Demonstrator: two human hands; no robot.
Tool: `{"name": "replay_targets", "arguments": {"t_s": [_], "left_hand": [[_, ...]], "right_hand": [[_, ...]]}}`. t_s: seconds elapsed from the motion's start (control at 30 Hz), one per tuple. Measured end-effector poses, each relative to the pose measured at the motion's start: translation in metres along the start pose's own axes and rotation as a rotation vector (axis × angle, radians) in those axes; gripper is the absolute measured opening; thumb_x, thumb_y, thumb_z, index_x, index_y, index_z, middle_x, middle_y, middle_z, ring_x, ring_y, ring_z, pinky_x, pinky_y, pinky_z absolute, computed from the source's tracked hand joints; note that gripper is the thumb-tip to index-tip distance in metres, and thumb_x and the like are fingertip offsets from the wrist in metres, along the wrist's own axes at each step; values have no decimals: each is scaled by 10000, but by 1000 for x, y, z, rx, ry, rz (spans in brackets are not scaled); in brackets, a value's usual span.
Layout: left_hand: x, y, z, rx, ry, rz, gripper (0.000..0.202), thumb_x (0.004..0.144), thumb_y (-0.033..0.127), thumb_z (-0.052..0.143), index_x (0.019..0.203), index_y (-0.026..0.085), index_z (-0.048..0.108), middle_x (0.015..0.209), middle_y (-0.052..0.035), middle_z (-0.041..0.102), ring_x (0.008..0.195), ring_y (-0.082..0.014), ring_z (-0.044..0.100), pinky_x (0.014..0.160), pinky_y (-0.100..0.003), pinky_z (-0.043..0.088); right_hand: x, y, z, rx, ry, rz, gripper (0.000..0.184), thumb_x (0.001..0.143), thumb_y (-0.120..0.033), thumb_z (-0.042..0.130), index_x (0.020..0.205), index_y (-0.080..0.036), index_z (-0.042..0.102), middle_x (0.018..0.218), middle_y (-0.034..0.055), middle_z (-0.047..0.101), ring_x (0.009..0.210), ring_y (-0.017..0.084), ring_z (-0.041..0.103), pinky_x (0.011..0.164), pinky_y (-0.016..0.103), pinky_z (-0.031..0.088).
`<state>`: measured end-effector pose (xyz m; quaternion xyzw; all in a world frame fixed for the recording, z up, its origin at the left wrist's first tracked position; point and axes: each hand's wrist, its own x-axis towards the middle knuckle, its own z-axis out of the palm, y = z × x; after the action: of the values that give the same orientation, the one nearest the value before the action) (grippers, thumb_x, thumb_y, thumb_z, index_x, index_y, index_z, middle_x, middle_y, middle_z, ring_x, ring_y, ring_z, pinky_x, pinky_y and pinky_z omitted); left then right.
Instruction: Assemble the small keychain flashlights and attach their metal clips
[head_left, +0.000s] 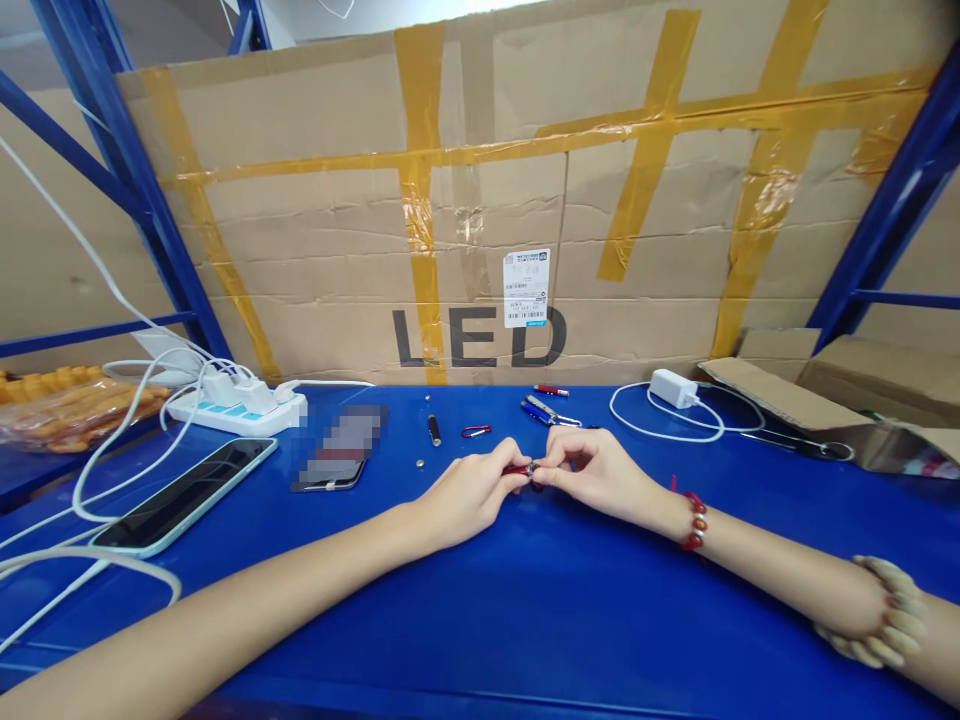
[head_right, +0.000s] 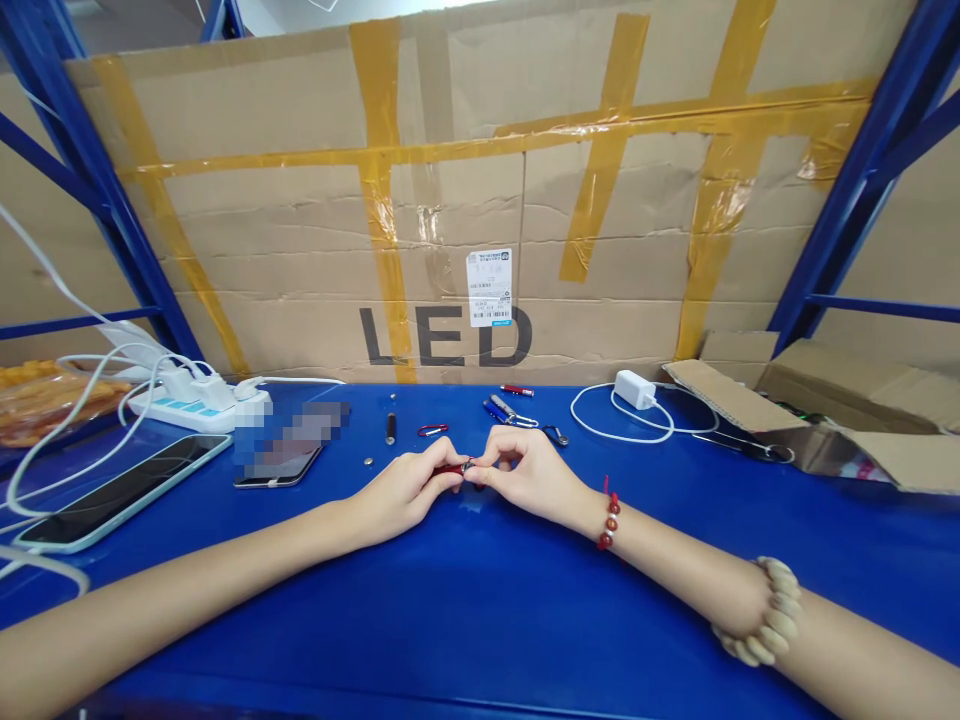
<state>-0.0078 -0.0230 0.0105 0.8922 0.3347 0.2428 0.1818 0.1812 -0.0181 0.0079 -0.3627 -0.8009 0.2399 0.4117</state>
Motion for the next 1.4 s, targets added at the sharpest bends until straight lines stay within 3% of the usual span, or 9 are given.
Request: {"name": "replay_targets", "arguments": {"t_s": [0.23,0.77,1.03,1.23,1.4], "left_hand": [[0,0,2,-9,27,20,69,892,223,373,826,219,392,916,-11,637,830,-175,623,687,-255,450],[1,4,0,122,92,-54,77,903,248,363,863,224,424,861,0,642,777,-175,631,637,-242,446],[3,4,1,142,130,-76,119,905,258,366,1001,241,436,938,3,654,848,-177,630,662,-250,449],[3,1,1,103,122,-88,127,905,259,367,998,235,449,887,5,657,803,-174,630,658,-255,447],[3,-2,1,-33,45,17,164,906,233,370,1044,222,457,916,-2,653,842,-156,621,741,-244,449]], "right_hand": [[-1,-7,3,64,-1,41,347,712,-452,605,535,-168,511,593,6,533,509,99,478,471,229,386],[3,-4,7,153,-17,219,351,728,-490,583,618,-173,481,470,-37,519,364,59,405,368,182,307],[6,0,4,221,-43,274,391,712,-533,576,617,-166,480,396,-68,444,345,47,369,366,169,254],[7,-1,3,229,-35,305,391,701,-527,581,613,-155,497,391,-66,446,354,45,371,393,177,247],[8,-4,-2,290,-131,347,364,666,-473,628,572,-140,517,406,-62,463,375,36,355,405,178,255]]}}
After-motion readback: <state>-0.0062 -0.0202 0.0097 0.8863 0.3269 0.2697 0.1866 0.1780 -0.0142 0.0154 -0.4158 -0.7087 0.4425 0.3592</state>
